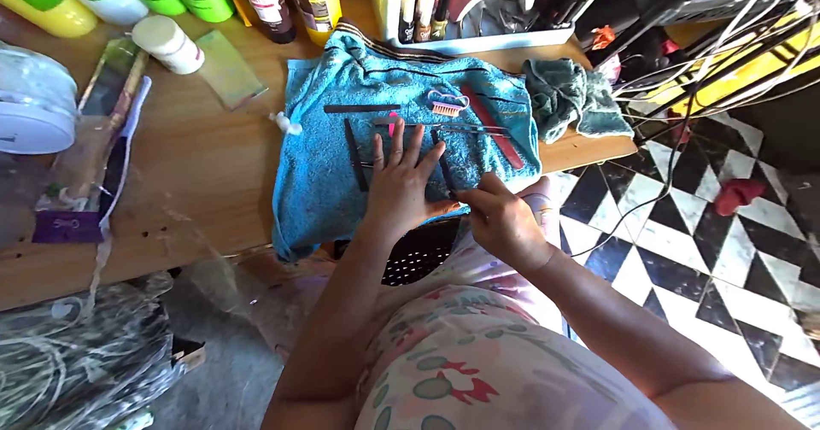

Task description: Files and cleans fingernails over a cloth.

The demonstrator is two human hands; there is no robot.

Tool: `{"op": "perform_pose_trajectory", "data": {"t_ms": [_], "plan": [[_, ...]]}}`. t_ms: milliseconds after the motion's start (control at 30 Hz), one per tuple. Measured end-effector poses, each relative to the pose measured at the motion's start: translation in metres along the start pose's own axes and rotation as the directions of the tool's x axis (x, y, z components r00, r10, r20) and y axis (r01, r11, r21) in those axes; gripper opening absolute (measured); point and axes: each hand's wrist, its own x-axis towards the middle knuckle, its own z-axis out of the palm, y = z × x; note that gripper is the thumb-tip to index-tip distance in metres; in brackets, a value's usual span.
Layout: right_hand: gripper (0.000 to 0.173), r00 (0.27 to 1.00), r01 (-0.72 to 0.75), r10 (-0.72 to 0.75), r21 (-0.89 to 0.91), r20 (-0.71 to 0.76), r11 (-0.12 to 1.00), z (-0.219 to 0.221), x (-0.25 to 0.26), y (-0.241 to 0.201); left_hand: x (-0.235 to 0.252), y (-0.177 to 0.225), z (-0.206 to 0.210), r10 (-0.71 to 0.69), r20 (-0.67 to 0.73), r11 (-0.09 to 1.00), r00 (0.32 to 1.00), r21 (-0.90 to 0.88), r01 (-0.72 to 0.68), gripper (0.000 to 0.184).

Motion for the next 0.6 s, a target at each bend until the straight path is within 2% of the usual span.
{"op": "perform_pose_trajectory", "data": {"t_ms": [267, 500, 600], "plan": [[0.021, 1.000, -0.010, 0.010, -0.001, 0.012, 1.000, 0.008, 0.029, -0.002, 0.000, 0.000, -0.001, -0.010, 0.018, 1.000, 1.000, -0.014, 0.010, 0.101], [0.025, 0.998, -0.055, 0.055, 0.015, 0.031, 0.998, -0.002, -0.001, -0.007, 0.001, 0.000, -0.001, -0.010, 0.020, 1.000, 1.000, 0.005, 0.010, 0.102], [0.023, 0.997, -0.064, 0.064, -0.019, 0.035, 0.998, 0.002, 0.006, -0.007, 0.001, 0.001, -0.003, -0.018, 0.035, 1.000, 0.999, -0.001, 0.018, 0.102]]}}
